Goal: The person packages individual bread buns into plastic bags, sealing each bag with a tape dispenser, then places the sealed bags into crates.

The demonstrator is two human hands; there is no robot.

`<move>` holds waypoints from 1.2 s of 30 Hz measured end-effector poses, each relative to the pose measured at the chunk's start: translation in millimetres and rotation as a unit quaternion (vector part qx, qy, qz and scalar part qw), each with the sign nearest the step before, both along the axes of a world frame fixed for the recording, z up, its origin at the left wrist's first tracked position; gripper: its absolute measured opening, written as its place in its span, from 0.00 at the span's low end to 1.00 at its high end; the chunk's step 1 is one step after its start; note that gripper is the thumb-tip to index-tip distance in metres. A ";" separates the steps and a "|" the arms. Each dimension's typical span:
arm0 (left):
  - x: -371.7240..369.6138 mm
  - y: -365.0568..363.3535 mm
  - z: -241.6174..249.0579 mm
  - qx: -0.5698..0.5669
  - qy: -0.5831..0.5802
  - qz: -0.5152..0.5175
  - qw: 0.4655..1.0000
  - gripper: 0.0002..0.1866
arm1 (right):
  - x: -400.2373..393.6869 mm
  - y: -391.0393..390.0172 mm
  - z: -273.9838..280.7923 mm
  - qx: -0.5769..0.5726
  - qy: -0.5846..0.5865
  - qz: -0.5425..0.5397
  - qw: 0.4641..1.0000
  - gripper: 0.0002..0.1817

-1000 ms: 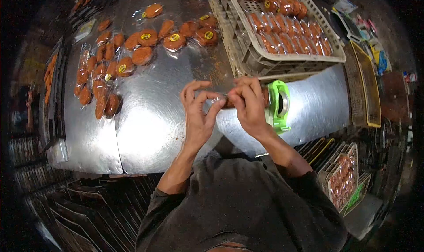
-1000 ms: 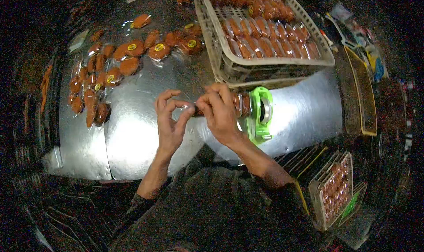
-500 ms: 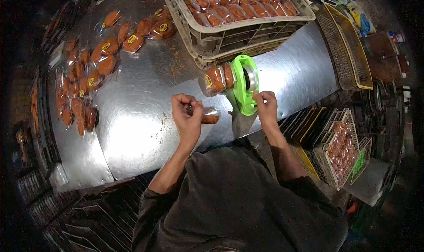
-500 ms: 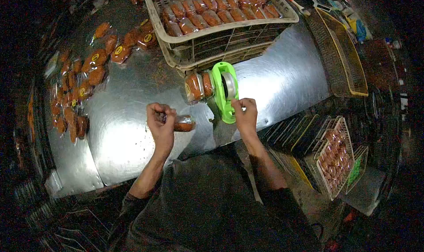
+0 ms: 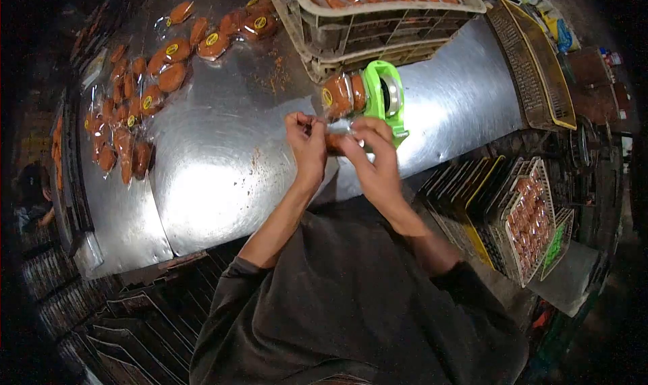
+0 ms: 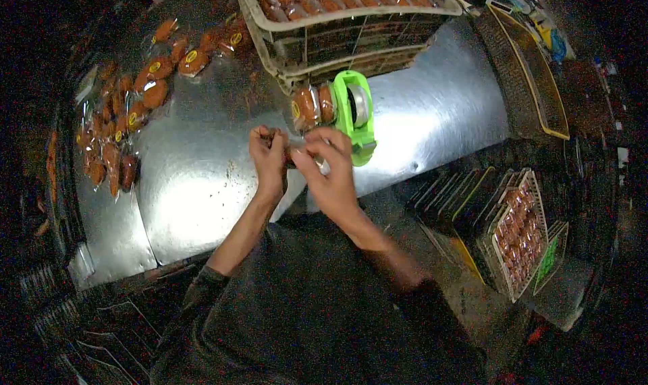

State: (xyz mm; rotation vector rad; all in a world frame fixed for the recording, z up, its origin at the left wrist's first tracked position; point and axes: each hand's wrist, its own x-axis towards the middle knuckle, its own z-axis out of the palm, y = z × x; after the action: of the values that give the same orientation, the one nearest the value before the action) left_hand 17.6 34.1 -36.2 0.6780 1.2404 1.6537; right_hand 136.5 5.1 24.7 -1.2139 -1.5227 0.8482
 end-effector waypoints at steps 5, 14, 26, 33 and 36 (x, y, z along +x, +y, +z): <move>-16.6 -20.1 28.3 0.048 0.078 -0.054 0.994 0.13 | -23.3 10.9 -27.7 -0.119 0.142 0.035 0.982 0.24; -93.5 -24.6 45.7 -0.100 -0.283 -0.122 0.946 0.24 | -53.5 40.8 -34.4 -0.364 0.295 0.127 0.874 0.20; -190.5 131.3 -26.5 -0.167 0.252 -0.053 0.952 0.48 | 8.5 66.7 15.6 -0.138 0.070 -0.023 0.988 0.16; -380.9 174.1 -36.1 -0.271 0.828 0.077 0.484 0.57 | -42.7 49.6 25.4 -0.149 0.018 0.056 0.987 0.20; -309.0 120.1 -29.5 -0.194 0.829 -0.010 0.524 0.56 | -66.5 62.0 1.4 -0.061 -0.095 0.115 0.987 0.27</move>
State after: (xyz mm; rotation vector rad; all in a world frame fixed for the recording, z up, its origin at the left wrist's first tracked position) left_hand -291.4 154.2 -65.7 2.0974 2.6388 0.0717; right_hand 70.0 67.1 26.1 -1.2519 -1.8134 1.0135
